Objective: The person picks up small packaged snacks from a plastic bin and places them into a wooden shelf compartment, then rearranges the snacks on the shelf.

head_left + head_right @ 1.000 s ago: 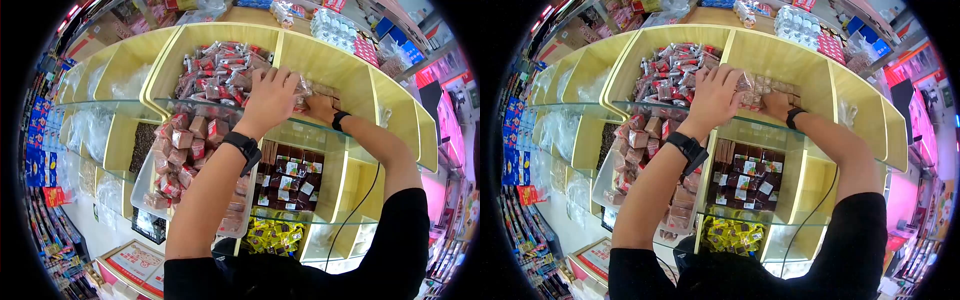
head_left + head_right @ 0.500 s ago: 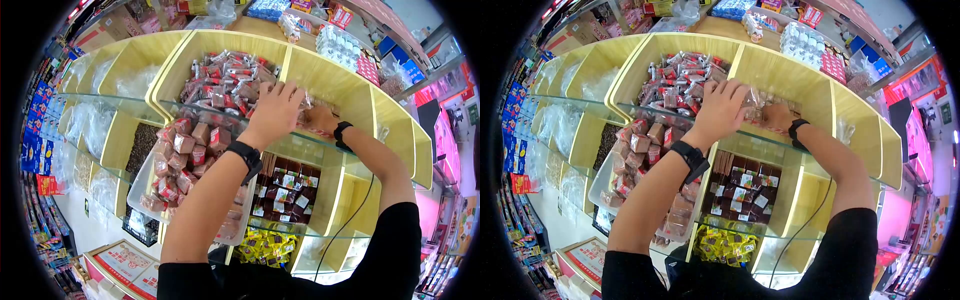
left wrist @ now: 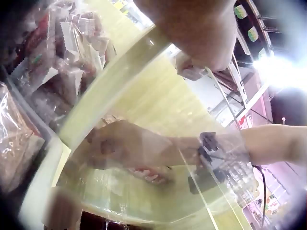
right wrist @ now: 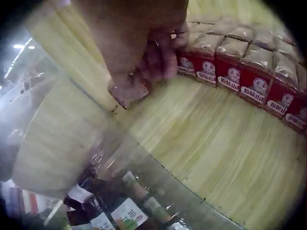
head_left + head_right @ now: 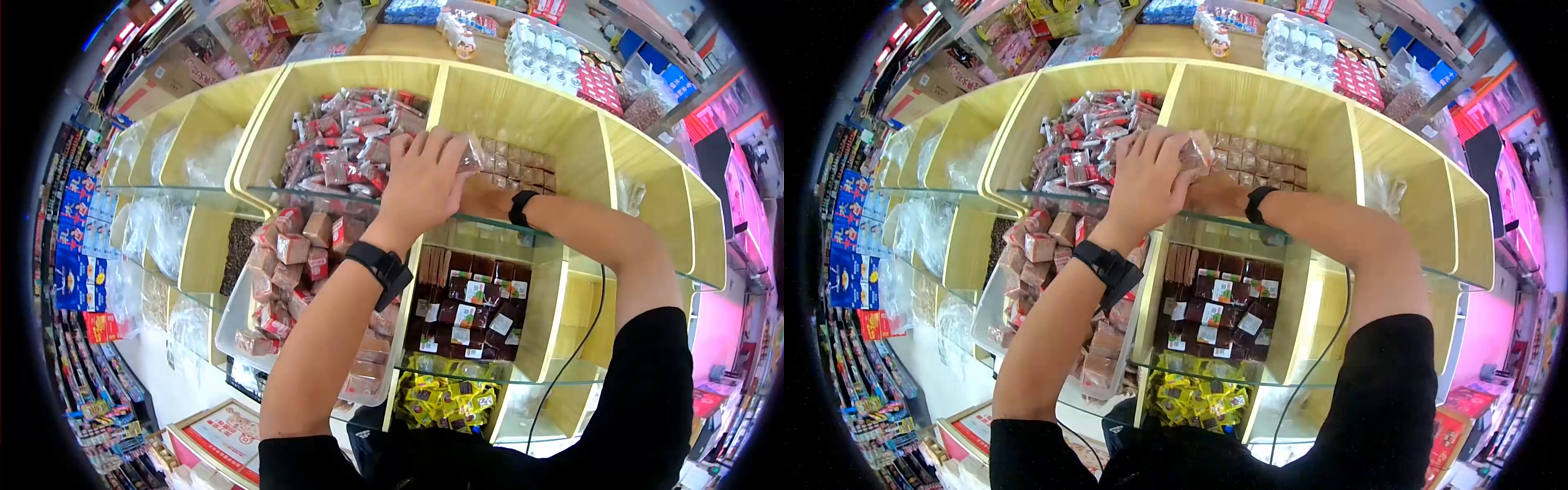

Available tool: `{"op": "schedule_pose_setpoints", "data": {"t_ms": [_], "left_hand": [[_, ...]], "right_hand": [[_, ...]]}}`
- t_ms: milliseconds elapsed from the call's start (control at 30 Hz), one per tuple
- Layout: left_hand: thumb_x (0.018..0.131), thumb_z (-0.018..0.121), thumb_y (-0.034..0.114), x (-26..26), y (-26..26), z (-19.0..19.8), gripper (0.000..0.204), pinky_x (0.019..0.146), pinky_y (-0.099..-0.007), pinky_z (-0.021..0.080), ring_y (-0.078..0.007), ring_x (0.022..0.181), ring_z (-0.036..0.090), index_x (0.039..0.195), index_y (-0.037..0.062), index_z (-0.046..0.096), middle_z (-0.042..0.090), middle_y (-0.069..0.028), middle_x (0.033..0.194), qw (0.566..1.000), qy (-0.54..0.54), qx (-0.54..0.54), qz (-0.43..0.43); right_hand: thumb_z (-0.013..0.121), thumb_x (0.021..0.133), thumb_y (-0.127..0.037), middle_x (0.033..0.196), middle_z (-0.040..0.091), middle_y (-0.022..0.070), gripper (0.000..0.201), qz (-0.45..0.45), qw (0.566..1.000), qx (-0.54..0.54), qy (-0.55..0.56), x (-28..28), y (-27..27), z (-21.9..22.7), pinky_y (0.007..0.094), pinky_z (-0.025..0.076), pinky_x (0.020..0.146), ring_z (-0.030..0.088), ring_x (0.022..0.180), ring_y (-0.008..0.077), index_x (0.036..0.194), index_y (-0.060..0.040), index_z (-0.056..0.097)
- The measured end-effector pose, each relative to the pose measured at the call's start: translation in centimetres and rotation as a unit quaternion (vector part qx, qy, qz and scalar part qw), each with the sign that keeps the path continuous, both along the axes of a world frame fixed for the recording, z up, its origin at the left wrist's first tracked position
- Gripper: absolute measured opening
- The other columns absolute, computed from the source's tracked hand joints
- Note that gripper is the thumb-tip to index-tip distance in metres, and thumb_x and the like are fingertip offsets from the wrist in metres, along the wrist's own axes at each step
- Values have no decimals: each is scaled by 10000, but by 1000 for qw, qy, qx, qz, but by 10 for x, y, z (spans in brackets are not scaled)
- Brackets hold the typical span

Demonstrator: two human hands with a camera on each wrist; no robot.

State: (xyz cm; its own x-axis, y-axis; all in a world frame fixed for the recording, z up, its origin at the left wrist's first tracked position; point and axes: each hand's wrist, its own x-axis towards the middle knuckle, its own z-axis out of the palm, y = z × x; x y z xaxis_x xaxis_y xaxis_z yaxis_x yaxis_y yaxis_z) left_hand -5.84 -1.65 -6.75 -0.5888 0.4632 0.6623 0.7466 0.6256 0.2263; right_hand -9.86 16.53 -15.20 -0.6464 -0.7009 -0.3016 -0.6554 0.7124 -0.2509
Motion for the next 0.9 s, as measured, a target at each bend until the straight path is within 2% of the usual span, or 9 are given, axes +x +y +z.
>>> {"op": "schedule_pose_setpoints", "data": {"t_ms": [267,400,467,500,600,700,767,800,900], "left_hand": [[781,728,167,2,0,2,473,986,-482,345,-309,1086,547,1203,43,554,582,-113,1142,1000,-9,-6,-6],[790,706,169,-1,-1,4,494,990,-479,342,-310,1082,560,1239,47,540,591,-125,1159,1000,-11,-3,-9],[796,696,171,2,-2,0,509,991,-475,340,-310,1083,564,1263,52,533,592,-127,1157,1000,-8,3,-5],[809,681,173,1,-2,-3,525,991,-469,341,-307,1096,562,1298,63,525,584,-128,1169,1000,-5,9,-8],[816,674,166,7,-4,4,537,966,-466,349,-302,1089,561,1318,59,516,572,-125,1189,1000,-11,-20,2],[832,663,159,7,-4,1,470,907,-455,349,-282,1045,561,1293,165,572,555,-113,1147,1000,17,-23,2],[856,635,143,6,-5,0,391,881,-449,345,-275,1028,558,1235,236,616,544,-103,1101,999,37,-24,3],[857,633,144,8,-6,1,374,877,-449,345,-274,1028,556,1221,225,615,544,-100,1089,999,32,-16,2],[856,624,162,9,-4,4,314,867,-447,346,-272,1019,546,1169,187,609,542,-92,1049,1000,22,5,-11]], "right_hand": [[672,845,-441,945,686,101,440,-29,996,60,-63,-4,-8,-6,386,507,802,653,922,252,1114,-92,673],[667,850,-419,956,681,93,442,-80,976,100,-173,-14,-10,6,372,505,807,647,920,238,1141,-86,663],[664,853,-408,962,678,89,444,-139,949,78,-271,-20,-3,26,366,504,809,643,919,231,1155,-83,659],[647,845,-345,996,664,60,466,-197,920,-42,-338,-13,9,53,323,498,779,620,891,190,1227,-80,620],[616,869,-400,1057,684,70,513,-59,930,-175,-317,-27,43,86,283,507,797,650,948,178,1248,-54,609],[575,899,-435,1104,690,80,542,-213,915,-172,-297,-27,71,107,295,540,797,666,1002,182,1263,-33,588],[546,921,-424,1110,689,96,529,-234,845,-247,-413,-17,74,127,308,562,774,676,1010,191,1257,-17,581],[532,932,-419,1113,689,104,523,-244,800,-285,-468,-10,74,135,315,573,763,680,1014,195,1254,-9,578],[445,989,-395,1022,698,70,448,-249,735,-417,-474,-16,80,105,296,561,660,680,854,164,1201,-32,601]]}}
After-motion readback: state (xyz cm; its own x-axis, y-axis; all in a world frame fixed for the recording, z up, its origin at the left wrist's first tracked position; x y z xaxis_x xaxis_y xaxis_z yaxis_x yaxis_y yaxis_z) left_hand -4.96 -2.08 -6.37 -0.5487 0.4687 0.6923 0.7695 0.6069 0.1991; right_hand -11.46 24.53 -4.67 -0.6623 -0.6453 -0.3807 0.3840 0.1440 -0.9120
